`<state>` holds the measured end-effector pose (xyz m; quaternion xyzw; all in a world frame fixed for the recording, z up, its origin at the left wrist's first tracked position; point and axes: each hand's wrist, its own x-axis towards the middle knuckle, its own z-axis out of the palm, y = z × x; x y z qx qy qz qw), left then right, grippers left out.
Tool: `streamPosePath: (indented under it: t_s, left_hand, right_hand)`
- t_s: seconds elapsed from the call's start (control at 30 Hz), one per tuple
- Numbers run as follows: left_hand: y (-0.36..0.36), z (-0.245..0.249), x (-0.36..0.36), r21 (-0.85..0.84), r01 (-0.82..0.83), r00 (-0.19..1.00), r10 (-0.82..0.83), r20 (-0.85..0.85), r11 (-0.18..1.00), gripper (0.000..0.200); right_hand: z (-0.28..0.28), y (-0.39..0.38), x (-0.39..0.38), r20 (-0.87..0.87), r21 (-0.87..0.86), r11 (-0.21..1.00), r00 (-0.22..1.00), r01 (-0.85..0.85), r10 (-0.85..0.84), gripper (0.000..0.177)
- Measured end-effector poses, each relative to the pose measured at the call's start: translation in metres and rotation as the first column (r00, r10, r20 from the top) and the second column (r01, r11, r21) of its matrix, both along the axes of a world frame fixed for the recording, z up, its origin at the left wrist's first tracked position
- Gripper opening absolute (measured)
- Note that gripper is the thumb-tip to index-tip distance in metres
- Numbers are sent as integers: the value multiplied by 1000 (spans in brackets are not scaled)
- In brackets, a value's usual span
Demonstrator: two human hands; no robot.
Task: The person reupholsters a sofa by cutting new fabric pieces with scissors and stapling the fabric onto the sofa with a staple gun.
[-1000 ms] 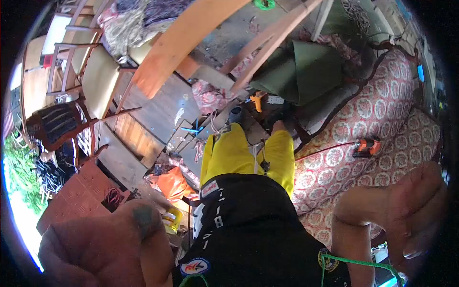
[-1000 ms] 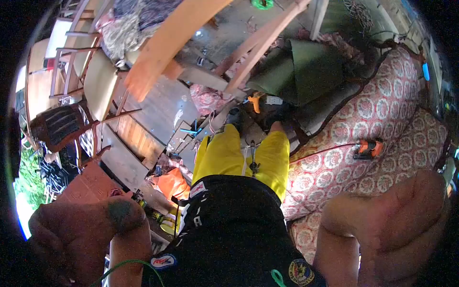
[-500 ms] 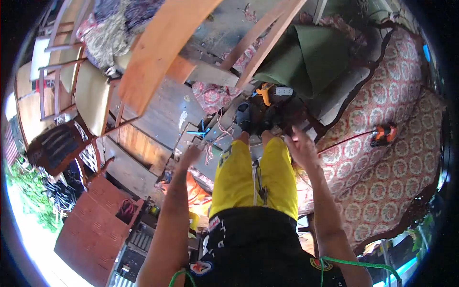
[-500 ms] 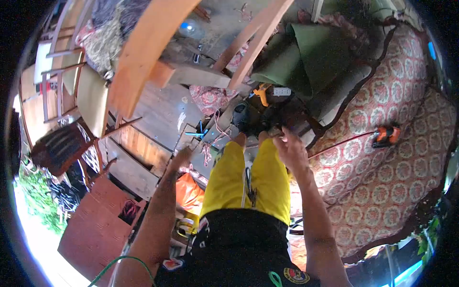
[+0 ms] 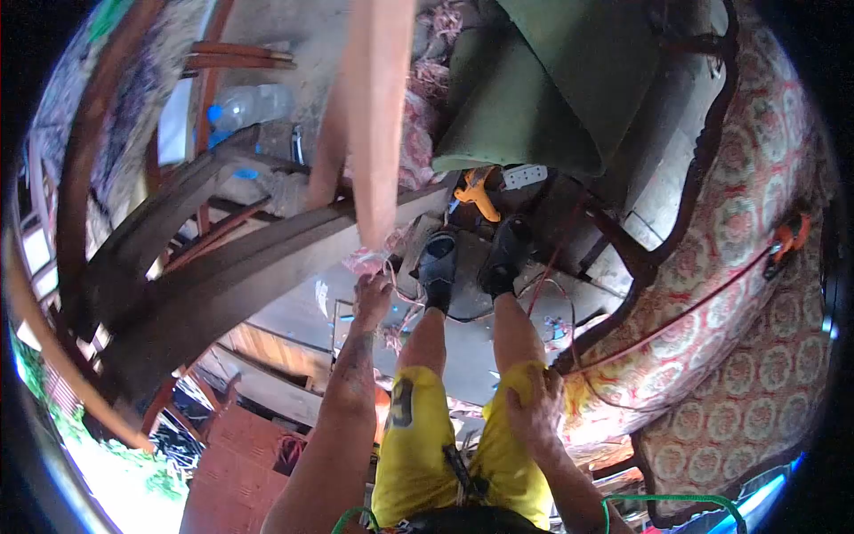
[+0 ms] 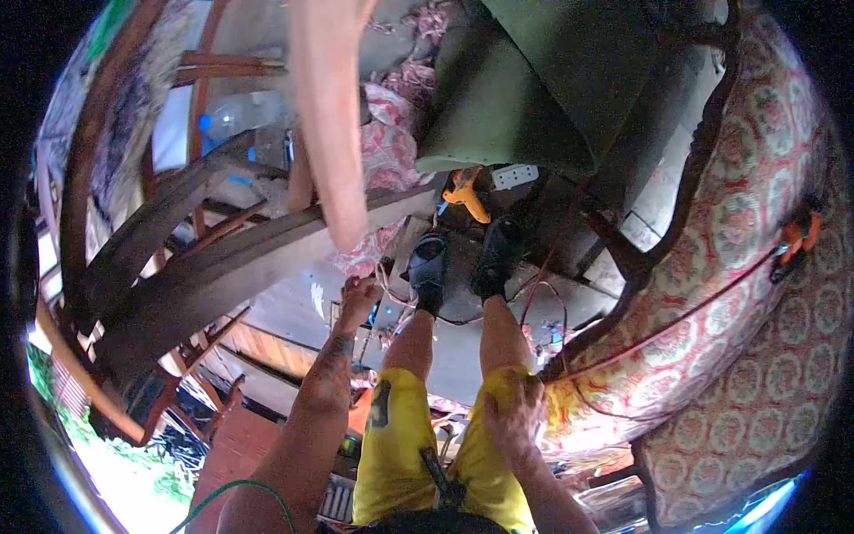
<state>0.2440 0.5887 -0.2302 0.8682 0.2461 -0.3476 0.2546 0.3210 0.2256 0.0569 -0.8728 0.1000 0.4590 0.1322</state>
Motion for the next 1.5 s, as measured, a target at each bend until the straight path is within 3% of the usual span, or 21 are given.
streamPosePath:
  t_s: [0.13,0.2,0.23,0.3,0.33,0.37,0.43,0.5,0.63,0.7,0.83,0.97,1.07,1.1,1.17,1.2,1.23,1.3,1.33,1.4,1.5]
  left_hand:
    - [-31,-46,66,74,296,950,-301,76,952,47]
    - [-49,-60,107,36,392,878,-362,-312,919,63]
    - [-51,-77,105,39,396,874,-363,-323,918,63]
    - [-48,-122,87,201,144,986,-124,-108,969,57]
    - [-39,-151,67,342,176,974,-214,76,923,51]
    - [-29,-154,56,341,180,974,-215,68,923,51]
    - [-9,-139,43,152,12,916,-72,394,988,40]
    - [-12,-58,50,96,-94,899,43,437,991,26]
    - [34,21,-54,391,-14,966,-88,243,920,17]
    - [32,99,-49,301,-120,885,-35,465,946,18]
    - [27,233,-47,233,-216,872,81,482,948,20]
    - [17,354,-46,319,-28,906,-110,408,947,23]
    - [3,429,-43,157,-13,842,-74,534,988,26]
    - [-6,457,-26,163,-29,838,-65,542,986,26]
    - [-21,502,-6,67,-4,830,-35,557,998,30]
    - [-17,492,-35,-31,167,888,-136,439,986,30]
    - [-7,480,-56,-121,321,902,-264,340,939,31]
    - [-25,547,-2,-265,249,890,-112,442,932,35]
    - [-29,574,12,-246,332,856,-181,485,911,36]
    - [-22,618,28,-179,402,796,-247,552,898,37]
    - [-8,662,32,-330,290,803,-40,595,898,43]
  right_hand:
    - [-6,-10,-1,78,63,993,991,105,-110,64]
    - [-8,-17,-2,88,110,986,986,129,-139,63]
    - [-8,-20,-1,99,140,982,985,127,-141,63]
    - [-15,-28,-7,87,157,977,983,146,-161,63]
    - [-14,-30,-10,80,165,973,981,162,-177,63]
    - [-14,-30,-8,73,164,973,981,165,-178,63]
    - [-12,-28,-1,78,180,969,980,169,-185,63]
    - [-10,-28,-8,108,203,965,975,169,-194,63]
    - [-5,-22,-5,87,126,986,989,112,-124,63]
    - [-4,-17,-5,41,67,989,990,129,-132,61]
    - [4,-4,-1,40,31,993,992,118,-119,60]
    - [11,3,-4,28,-11,1000,999,19,-19,58]
    - [26,10,-7,134,55,985,979,-165,157,59]
    - [48,22,-1,132,249,950,979,-187,158,59]
    - [97,55,19,36,522,834,982,-178,187,60]
    - [125,79,31,-47,609,780,975,-145,218,60]
    - [151,97,38,5,626,758,973,-183,231,60]
    - [199,136,48,478,702,464,841,-540,255,54]
    - [223,153,61,527,699,417,812,-581,248,54]
    - [264,176,85,654,731,22,710,-682,259,45]
    - [295,190,111,624,769,-157,673,-620,398,35]
